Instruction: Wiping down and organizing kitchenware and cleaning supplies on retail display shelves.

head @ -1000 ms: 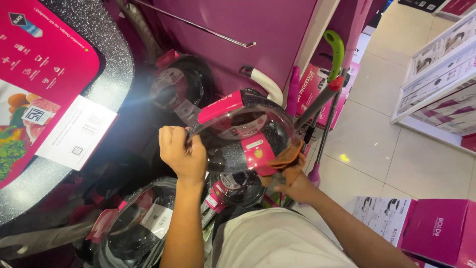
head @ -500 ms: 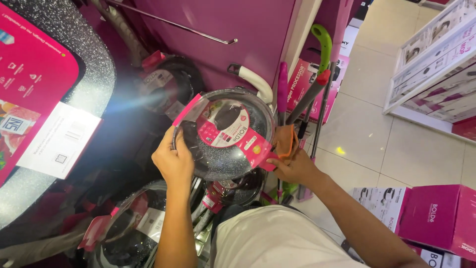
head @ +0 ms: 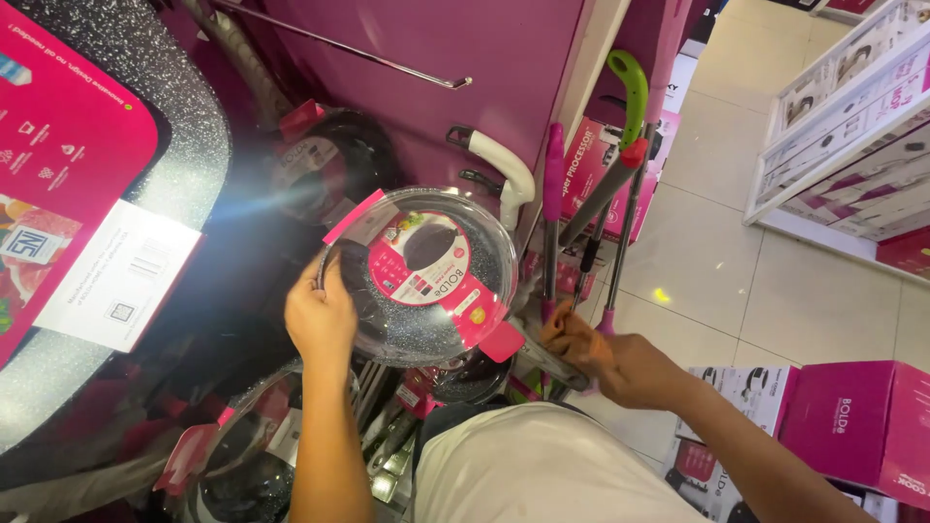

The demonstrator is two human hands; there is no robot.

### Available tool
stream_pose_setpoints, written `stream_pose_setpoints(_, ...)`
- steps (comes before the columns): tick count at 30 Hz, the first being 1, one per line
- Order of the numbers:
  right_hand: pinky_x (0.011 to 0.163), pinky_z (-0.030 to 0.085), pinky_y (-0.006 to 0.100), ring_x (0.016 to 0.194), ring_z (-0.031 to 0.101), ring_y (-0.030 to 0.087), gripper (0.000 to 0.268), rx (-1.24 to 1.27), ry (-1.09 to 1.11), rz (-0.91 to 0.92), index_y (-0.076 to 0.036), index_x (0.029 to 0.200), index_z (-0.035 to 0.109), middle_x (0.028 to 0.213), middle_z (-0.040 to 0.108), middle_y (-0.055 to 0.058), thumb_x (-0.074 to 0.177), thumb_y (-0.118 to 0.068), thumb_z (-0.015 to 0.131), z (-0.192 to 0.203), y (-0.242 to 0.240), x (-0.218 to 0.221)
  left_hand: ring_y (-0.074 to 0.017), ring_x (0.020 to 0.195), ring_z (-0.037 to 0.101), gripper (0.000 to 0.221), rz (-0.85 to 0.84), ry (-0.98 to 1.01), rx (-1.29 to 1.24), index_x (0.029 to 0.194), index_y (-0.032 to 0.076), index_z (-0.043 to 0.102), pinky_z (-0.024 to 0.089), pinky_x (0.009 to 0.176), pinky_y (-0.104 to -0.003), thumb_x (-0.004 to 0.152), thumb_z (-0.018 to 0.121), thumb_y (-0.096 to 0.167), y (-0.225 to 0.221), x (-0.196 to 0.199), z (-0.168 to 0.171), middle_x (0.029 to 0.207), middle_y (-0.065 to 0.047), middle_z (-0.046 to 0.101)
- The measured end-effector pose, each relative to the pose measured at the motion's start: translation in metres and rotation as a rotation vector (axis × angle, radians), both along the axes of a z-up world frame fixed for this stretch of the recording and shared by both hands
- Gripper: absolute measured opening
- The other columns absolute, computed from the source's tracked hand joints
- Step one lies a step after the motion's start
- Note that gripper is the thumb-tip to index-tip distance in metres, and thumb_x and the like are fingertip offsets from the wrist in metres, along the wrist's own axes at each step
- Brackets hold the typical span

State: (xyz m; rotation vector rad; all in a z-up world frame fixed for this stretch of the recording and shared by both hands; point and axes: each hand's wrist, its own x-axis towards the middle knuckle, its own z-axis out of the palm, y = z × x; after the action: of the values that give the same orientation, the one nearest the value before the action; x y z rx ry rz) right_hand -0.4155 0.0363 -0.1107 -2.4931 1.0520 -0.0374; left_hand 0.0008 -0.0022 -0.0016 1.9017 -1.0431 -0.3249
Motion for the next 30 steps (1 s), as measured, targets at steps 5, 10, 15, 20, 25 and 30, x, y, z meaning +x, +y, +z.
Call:
stream_pose_setpoints(5,0.065,0.057,0.038,0.061,0.066,0.019,0.055,0.509,-1.056,-0.419,-0.008,0.086,0.070,0.067,0.070,0.005,0.112,-0.037,0.031,0.055,-0.037,0.079,-0.0349,0.097,0.073,0.015,-0.215,-0.183,-0.228,0.105,0.014,0.081,0.056,0.085,-0.045,0.094,0.073,0.011,-0.007,-0.028,0.008,0.096,-0.011,0.078)
stream_pose_setpoints(10,0.073,0.050,0.038,0.066,0.060,0.019,0.039,0.358,-1.011,-0.505,-0.006,0.104,0.067,0.071,0.064,0.006,0.108,-0.031,0.039,0.056,-0.089,0.073,-0.0361,0.094,0.073,0.022,-0.335,-0.260,-0.274,0.108,0.013,0.080,0.056,0.083,-0.046,0.089,0.071,0.008,-0.006,-0.037,0.015,0.096,-0.011,0.078)
stream_pose_setpoints(15,0.050,0.043,0.034,0.044,0.052,0.032,0.040,-0.332,-0.595,-0.071,0.000,0.055,0.051,0.045,0.052,0.014,0.091,-0.008,0.065,0.157,-0.118,0.103,-0.0276,0.085,0.073,0.027,-0.398,-0.407,-0.314,0.112,0.019,0.078,0.057,0.077,-0.039,0.086,0.073,0.012,-0.008,-0.053,0.017,0.092,-0.003,0.077)
stream_pose_setpoints(20,0.059,0.051,0.046,0.063,0.058,0.036,0.011,-0.655,-0.252,0.113,-0.002,0.066,0.060,0.060,0.052,0.012,0.067,-0.007,0.070,0.113,-0.141,0.101,-0.0228,0.105,0.064,0.038,-0.488,-0.682,-0.160,0.124,0.026,0.072,0.050,0.081,-0.038,0.087,0.073,0.036,-0.002,-0.059,0.060,0.104,0.004,0.068)
stream_pose_setpoints(25,0.057,0.051,0.040,0.065,0.058,0.028,0.011,-0.663,-0.326,0.193,-0.011,0.067,0.059,0.064,0.049,0.004,0.072,-0.011,0.069,0.097,-0.141,0.122,-0.0377,0.088,0.072,0.046,-0.597,-0.811,0.113,0.130,0.027,0.068,0.055,0.070,-0.049,0.084,0.070,0.032,-0.018,-0.080,0.055,0.095,-0.009,0.072)
stream_pose_setpoints(30,0.058,0.053,0.037,0.064,0.060,0.027,0.020,-0.545,-0.612,0.155,-0.011,0.070,0.055,0.066,0.052,0.003,0.089,-0.014,0.061,0.079,-0.134,0.103,-0.0347,0.068,0.075,0.038,-0.557,-0.836,0.221,0.126,0.035,0.069,0.059,0.059,-0.046,0.090,0.059,0.024,-0.011,-0.075,0.041,0.074,-0.005,0.072)
